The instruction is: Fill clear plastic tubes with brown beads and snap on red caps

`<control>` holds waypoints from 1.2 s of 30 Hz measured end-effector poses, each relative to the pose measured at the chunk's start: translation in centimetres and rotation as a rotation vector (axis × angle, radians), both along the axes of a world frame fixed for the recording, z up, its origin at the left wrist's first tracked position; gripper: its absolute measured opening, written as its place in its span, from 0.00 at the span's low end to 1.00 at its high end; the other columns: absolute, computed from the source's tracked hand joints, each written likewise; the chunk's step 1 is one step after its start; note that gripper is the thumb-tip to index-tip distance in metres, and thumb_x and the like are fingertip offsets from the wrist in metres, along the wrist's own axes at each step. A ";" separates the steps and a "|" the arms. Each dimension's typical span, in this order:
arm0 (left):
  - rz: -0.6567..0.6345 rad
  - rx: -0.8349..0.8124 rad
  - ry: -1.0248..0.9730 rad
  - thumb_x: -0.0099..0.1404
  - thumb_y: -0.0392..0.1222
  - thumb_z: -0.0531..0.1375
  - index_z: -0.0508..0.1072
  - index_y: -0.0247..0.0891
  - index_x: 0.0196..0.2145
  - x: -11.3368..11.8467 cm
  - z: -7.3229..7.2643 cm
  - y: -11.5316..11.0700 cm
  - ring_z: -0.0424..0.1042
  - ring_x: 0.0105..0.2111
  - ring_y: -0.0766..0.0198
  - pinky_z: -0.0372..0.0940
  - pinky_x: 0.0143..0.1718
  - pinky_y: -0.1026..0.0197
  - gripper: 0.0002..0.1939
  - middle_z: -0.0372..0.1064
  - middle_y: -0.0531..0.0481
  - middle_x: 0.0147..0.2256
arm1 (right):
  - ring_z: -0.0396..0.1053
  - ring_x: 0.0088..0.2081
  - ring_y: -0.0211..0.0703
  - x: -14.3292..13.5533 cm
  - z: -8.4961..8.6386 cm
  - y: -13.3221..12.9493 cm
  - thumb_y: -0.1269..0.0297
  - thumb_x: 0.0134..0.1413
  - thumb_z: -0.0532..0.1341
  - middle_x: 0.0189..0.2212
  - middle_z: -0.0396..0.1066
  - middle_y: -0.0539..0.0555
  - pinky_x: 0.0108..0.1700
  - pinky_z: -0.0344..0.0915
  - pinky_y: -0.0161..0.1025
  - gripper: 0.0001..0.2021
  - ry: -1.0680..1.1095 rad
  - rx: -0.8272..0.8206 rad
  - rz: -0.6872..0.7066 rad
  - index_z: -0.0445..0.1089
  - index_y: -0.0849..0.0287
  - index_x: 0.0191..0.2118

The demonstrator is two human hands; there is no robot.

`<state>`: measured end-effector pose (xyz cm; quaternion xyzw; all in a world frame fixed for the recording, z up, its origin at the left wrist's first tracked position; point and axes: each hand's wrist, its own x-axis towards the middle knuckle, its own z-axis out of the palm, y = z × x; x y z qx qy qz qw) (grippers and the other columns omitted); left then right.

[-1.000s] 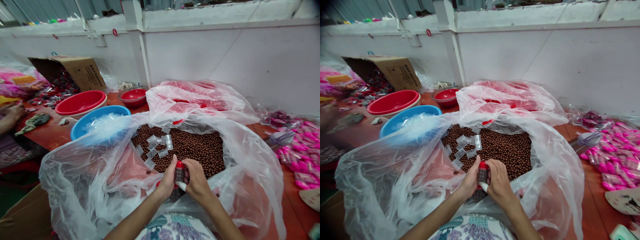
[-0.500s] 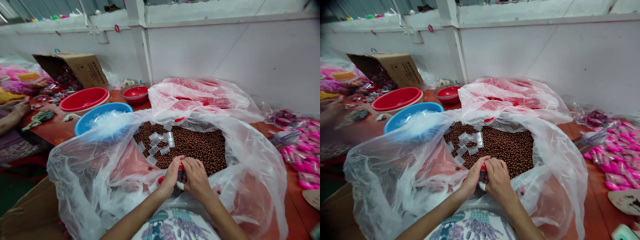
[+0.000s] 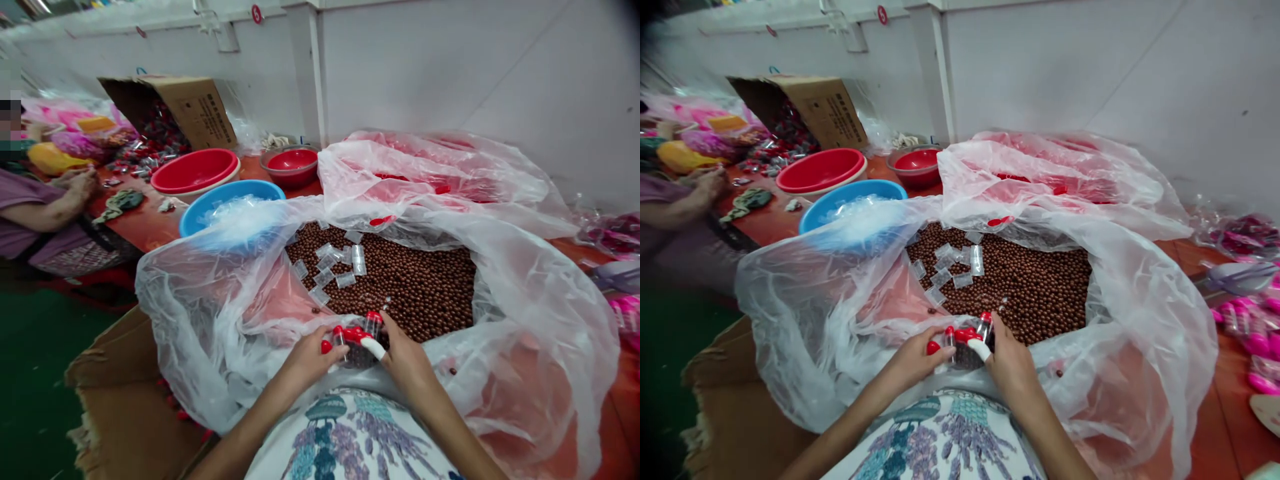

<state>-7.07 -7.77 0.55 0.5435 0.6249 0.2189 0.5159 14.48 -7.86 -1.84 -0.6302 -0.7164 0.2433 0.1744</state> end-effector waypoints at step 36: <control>0.069 -0.040 -0.761 0.37 0.34 0.71 0.61 0.42 0.51 4.2 0.3 -1.2 0.67 0.41 0.61 0.61 0.45 0.61 0.42 0.67 0.50 0.43 | 0.60 0.55 0.52 0.7 -2.3 -2.7 0.59 0.49 0.62 0.58 0.58 0.55 0.54 0.58 0.55 0.29 1.174 -0.135 -0.172 0.55 0.48 0.58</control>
